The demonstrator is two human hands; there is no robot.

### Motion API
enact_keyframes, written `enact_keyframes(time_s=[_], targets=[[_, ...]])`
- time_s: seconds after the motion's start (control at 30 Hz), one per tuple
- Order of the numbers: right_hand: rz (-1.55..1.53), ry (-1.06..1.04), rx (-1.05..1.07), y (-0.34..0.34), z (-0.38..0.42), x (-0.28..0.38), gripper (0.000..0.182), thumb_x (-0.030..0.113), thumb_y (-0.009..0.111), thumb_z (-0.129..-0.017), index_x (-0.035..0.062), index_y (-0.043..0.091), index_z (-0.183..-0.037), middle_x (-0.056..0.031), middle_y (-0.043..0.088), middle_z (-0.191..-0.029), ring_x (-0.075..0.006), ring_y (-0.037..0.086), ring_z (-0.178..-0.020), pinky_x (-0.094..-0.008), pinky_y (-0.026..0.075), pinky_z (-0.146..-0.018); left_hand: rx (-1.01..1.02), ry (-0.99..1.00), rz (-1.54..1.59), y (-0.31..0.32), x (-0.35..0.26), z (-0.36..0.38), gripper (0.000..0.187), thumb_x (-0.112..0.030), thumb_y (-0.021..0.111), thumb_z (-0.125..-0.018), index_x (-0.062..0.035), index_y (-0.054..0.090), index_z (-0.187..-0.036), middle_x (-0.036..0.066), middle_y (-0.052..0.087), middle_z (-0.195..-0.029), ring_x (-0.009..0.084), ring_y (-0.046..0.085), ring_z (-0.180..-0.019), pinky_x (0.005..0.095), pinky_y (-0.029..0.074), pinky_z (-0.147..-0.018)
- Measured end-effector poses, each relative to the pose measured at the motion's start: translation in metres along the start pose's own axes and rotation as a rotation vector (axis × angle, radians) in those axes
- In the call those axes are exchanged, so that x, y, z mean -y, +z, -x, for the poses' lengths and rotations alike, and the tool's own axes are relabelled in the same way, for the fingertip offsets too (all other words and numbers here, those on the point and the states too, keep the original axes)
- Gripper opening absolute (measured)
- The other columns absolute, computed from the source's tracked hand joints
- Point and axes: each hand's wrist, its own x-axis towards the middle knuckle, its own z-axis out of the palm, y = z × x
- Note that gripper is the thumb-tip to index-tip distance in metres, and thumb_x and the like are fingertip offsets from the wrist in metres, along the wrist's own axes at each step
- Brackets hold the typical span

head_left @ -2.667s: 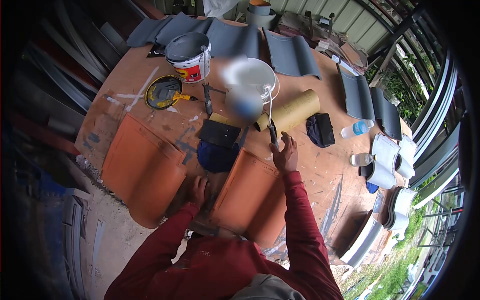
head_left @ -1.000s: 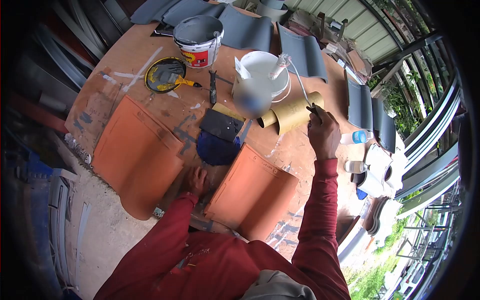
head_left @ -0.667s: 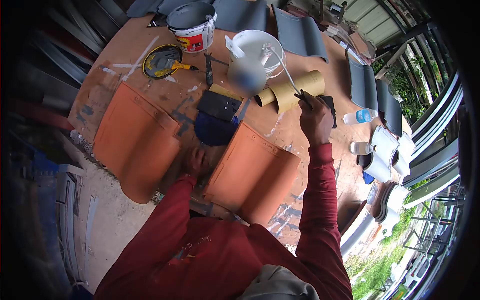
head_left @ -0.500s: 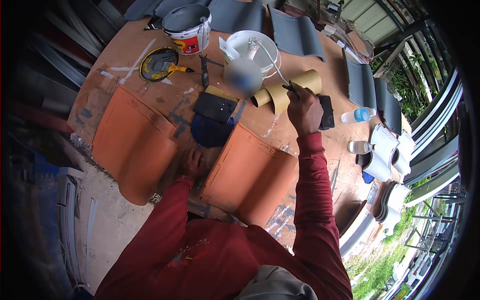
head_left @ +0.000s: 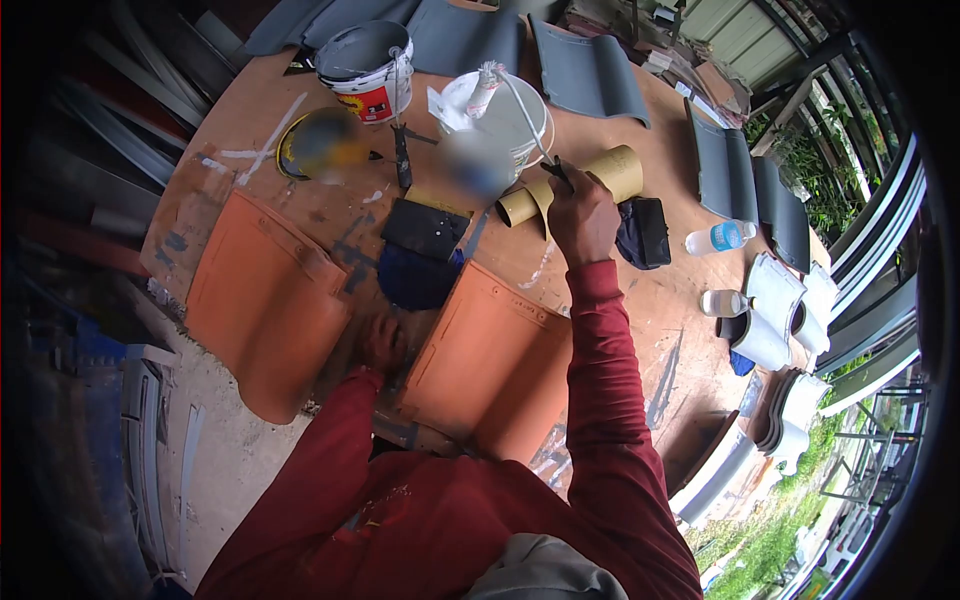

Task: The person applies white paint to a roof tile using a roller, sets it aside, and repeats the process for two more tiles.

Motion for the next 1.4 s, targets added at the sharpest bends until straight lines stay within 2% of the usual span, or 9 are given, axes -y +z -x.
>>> enact_keyframes(time_s=[0.27, 0.37, 0.47, 0.63, 0.77, 0.9, 0.93, 1.03, 1.4], targets=[[-0.439, 0.253, -0.044, -0.003, 0.038, -0.013, 0.023, 0.018, 0.064, -0.093, 0.0004, 0.071, -0.107, -0.0235, 0.071, -0.098, -0.0420, 0.069, -0.090, -0.0467, 0.055, -0.079, 0.170, -0.067, -0.070, 0.027, 0.038, 0.012, 0.051, -0.036, 0.053, -0.101, 0.0011, 0.055, -0.136, 0.029, 0.057, -0.131, 0.0493, 0.054, -0.120, 0.0565, 0.042, -0.104], [-0.952, 0.532, 0.122, -0.022, 0.075, -0.015, 0.031, 0.024, 0.057, -0.104, -0.0019, 0.067, -0.118, -0.0103, 0.064, -0.076, -0.0179, 0.063, -0.062, -0.0325, 0.052, -0.059, 0.068, 0.038, 0.040, 0.032, 0.043, 0.010, 0.051, -0.039, 0.051, -0.102, 0.0023, 0.057, -0.132, 0.028, 0.059, -0.126, 0.0481, 0.055, -0.116, 0.0559, 0.043, -0.102], [-1.190, 0.583, 0.233, -0.066, 0.134, -0.021, 0.040, 0.028, 0.053, -0.108, -0.0029, 0.059, -0.133, -0.0008, 0.057, -0.077, -0.0084, 0.055, -0.059, -0.0251, 0.048, -0.054, 0.132, 0.072, 0.040, 0.021, 0.035, 0.004, 0.040, -0.030, 0.055, -0.102, -0.0005, 0.059, -0.128, 0.031, 0.058, -0.125, 0.0506, 0.057, -0.111, 0.0542, 0.048, -0.096], [-1.046, 0.724, 0.297, -0.128, 0.263, -0.045, 0.049, 0.022, 0.054, -0.107, -0.0008, 0.045, -0.149, -0.0030, 0.056, -0.082, -0.0096, 0.055, -0.066, -0.0274, 0.054, -0.060, 0.013, 0.099, -0.023, 0.031, 0.048, 0.008, 0.046, -0.036, 0.055, -0.104, -0.0014, 0.057, -0.134, 0.035, 0.049, -0.142, 0.0532, 0.056, -0.123, 0.0513, 0.052, -0.099], [-0.510, 0.750, 0.514, -0.188, 0.316, -0.066, 0.037, 0.013, 0.057, -0.103, 0.0009, 0.061, -0.138, 0.0013, 0.053, -0.077, -0.0051, 0.052, -0.066, -0.0244, 0.050, -0.058, 0.094, 0.002, 0.003, 0.024, 0.042, 0.010, 0.038, -0.004, 0.046, -0.103, -0.0101, 0.053, -0.140, 0.027, 0.043, -0.152, 0.0466, 0.056, -0.127, 0.0476, 0.054, -0.100], [-0.153, 0.556, 0.722, -0.219, 0.307, -0.077, 0.029, 0.010, 0.060, -0.101, 0.0024, 0.069, -0.127, -0.0103, 0.075, -0.094, -0.0113, 0.062, -0.076, -0.0295, 0.054, -0.073, 0.080, -0.014, 0.039, 0.026, 0.034, 0.005, 0.038, -0.006, 0.048, -0.103, -0.0113, 0.054, -0.140, 0.026, 0.046, -0.150, 0.0461, 0.055, -0.129, 0.0476, 0.053, -0.102], [-0.102, 0.453, 0.770, -0.217, 0.298, -0.076, 0.029, 0.008, 0.060, -0.101, 0.0013, 0.067, -0.128, -0.0169, 0.076, -0.109, -0.0180, 0.071, -0.090, -0.0326, 0.055, -0.081, 0.066, 0.007, 0.027, 0.028, 0.036, 0.006, 0.038, -0.008, 0.049, -0.103, -0.0115, 0.054, -0.140, 0.026, 0.047, -0.149, 0.0457, 0.055, -0.129, 0.0477, 0.052, -0.102], [-0.090, 0.318, 0.830, -0.179, 0.283, -0.088, 0.027, 0.011, 0.059, -0.100, -0.0004, 0.070, -0.121, -0.0202, 0.075, -0.107, -0.0298, 0.074, -0.099, -0.0366, 0.056, -0.085, -0.007, 0.068, 0.066, 0.042, 0.047, 0.002, 0.037, -0.010, 0.051, -0.102, -0.0113, 0.056, -0.139, 0.026, 0.049, -0.148, 0.0451, 0.054, -0.130, 0.0481, 0.051, -0.104], [-0.107, 0.157, 0.888, -0.103, 0.230, -0.082, 0.023, 0.012, 0.061, -0.096, -0.0008, 0.075, -0.109, -0.0202, 0.076, -0.100, -0.0312, 0.074, -0.091, -0.0376, 0.057, -0.084, 0.012, 0.005, 0.075, 0.018, 0.019, 0.001, 0.046, -0.038, 0.064, -0.097, -0.0108, 0.059, -0.135, 0.029, 0.049, -0.145, 0.0477, 0.055, -0.127, 0.0503, 0.051, -0.100]])
